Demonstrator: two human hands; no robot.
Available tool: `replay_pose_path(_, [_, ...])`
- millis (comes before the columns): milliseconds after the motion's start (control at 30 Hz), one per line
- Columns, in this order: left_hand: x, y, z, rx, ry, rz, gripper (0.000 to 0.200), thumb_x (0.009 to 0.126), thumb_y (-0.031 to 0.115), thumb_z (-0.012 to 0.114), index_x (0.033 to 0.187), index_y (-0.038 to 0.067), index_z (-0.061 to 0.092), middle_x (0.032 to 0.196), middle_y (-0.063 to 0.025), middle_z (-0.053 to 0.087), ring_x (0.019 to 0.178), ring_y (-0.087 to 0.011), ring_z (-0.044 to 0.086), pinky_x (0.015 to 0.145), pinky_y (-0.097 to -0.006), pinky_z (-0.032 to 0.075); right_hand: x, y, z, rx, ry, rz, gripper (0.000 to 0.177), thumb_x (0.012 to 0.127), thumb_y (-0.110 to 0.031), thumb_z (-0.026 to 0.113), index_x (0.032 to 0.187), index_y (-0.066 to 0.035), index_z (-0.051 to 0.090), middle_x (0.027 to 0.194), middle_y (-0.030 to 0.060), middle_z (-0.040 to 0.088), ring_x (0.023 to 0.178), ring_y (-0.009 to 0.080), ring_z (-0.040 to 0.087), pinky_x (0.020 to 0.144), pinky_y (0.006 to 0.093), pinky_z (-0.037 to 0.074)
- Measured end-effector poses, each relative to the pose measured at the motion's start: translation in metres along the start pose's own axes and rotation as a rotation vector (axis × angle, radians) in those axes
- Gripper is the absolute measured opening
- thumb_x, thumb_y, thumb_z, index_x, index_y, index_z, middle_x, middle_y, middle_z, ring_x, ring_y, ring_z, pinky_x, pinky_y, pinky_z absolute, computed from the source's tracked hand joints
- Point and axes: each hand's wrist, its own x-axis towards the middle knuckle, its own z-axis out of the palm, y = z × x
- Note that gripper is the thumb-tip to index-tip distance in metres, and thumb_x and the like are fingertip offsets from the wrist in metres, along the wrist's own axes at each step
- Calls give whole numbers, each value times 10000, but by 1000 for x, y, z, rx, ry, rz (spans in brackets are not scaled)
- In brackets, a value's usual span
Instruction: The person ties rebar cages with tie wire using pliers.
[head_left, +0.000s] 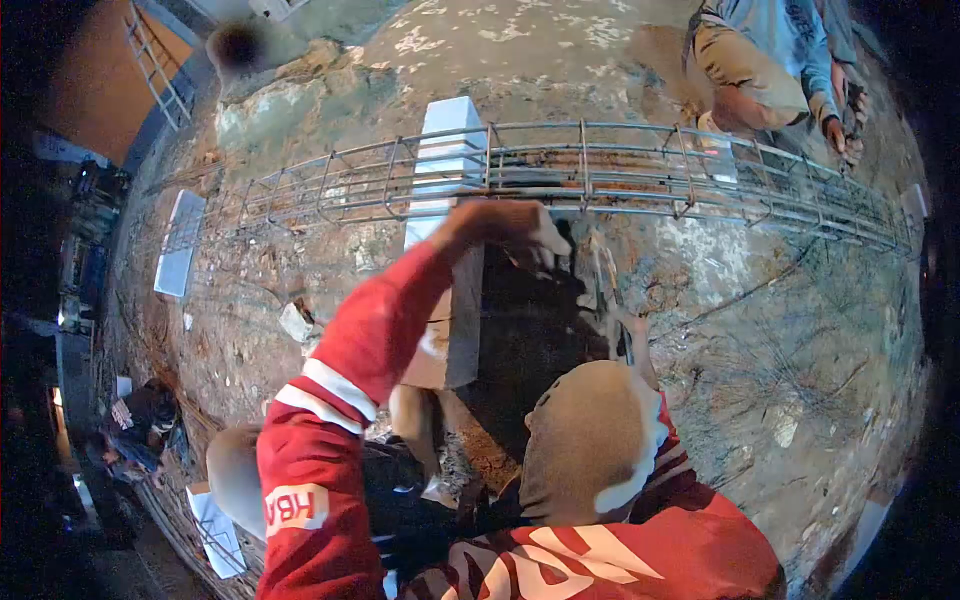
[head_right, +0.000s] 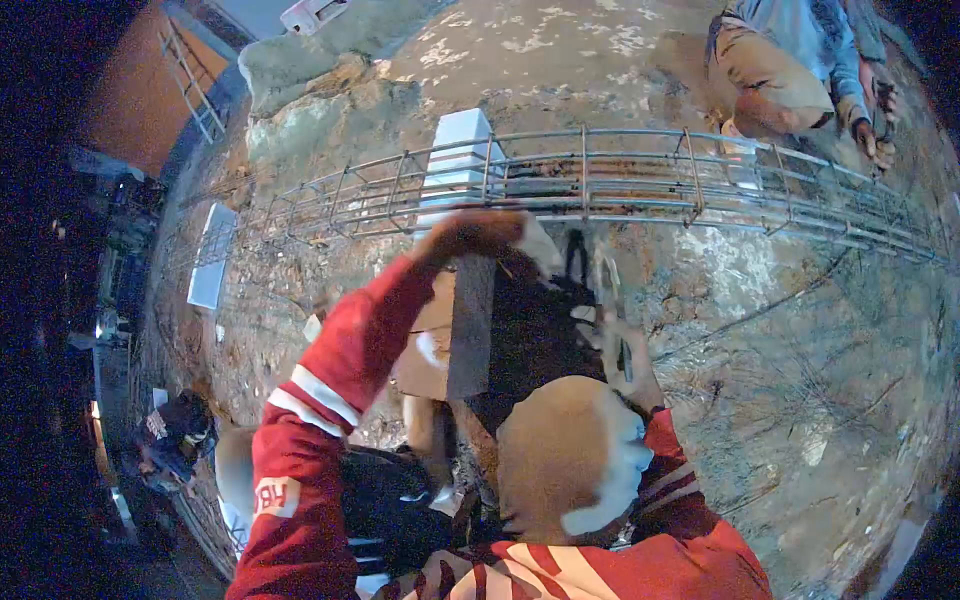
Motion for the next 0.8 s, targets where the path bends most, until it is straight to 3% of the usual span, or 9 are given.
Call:
replay_pose_path(33, [2,23,6,-511,151,-80,342,804,235,678,1084,47,622,998,-101,641,695,-186,577,635,-351,503,0,-3,8,-111,39,-17,448,847,-197,566,1235,8,474,943,124,580,697,182,570,567,277,493])
replay_pose_path(233, [102,58,67,-1474,284,-375,670,803,403,690,1362,128,444,1074,-97,626,1020,-211,587,852,-363,479,-28,-18,22,-775,270,-112,435,839,-174,601,1217,10,490,912,97,578,690,152,544,594,260,470])
replay_pose_path(400, [86,103,-8,-1257,590,-189,740,800,432,685,1344,7,419,1298,-172,504,1204,-256,463,958,-365,423,-65,-39,18,-1343,455,-229,425,832,-156,631,1202,12,504,887,75,577,684,127,521,616,245,450])
replay_pose_path(467, [87,106,-33,-1284,739,-117,654,785,439,660,1221,-29,524,1211,-235,558,1164,-328,517,983,-410,394,-55,-42,37,-1474,499,-264,423,831,-152,637,1199,13,507,882,71,577,682,122,517,621,242,447])
replay_pose_path(567, [41,101,-84,-1089,531,-269,625,801,417,647,1192,-60,548,1200,-248,564,1143,-328,535,966,-415,411,-19,-61,56,-1541,428,-518,395,815,-129,665,1151,26,526,869,49,579,711,107,498,644,237,420])
replay_pose_path(633, [24,89,-90,-1181,558,-466,394,802,261,627,1036,-55,621,936,-140,601,845,-236,550,762,-404,450,6,-66,78,-1394,168,-871,338,773,-155,717,964,15,496,790,83,558,714,145,538,647,308,447])
replay_pose_path(700, [-7,69,-93,-1004,625,-446,392,815,264,625,1082,-23,619,954,-128,607,867,-240,556,773,-392,454,32,-68,88,-1507,148,-936,344,741,-176,755,864,-3,484,723,52,536,652,137,508,590,300,425])
replay_pose_path(767, [-50,47,-84,-1092,748,-169,375,846,270,612,1115,8,617,957,-109,609,859,-233,546,759,-393,454,53,-70,99,-1616,141,-1007,369,710,-196,793,764,-21,473,656,21,515,590,129,479,533,293,402])
replay_pose_path(800, [-61,35,-82,-1120,818,-283,364,864,273,603,1114,8,616,982,-112,615,868,-235,553,760,-396,457,62,-71,107,-1714,280,-839,385,689,-204,810,706,-35,465,620,6,491,554,130,455,505,288,378])
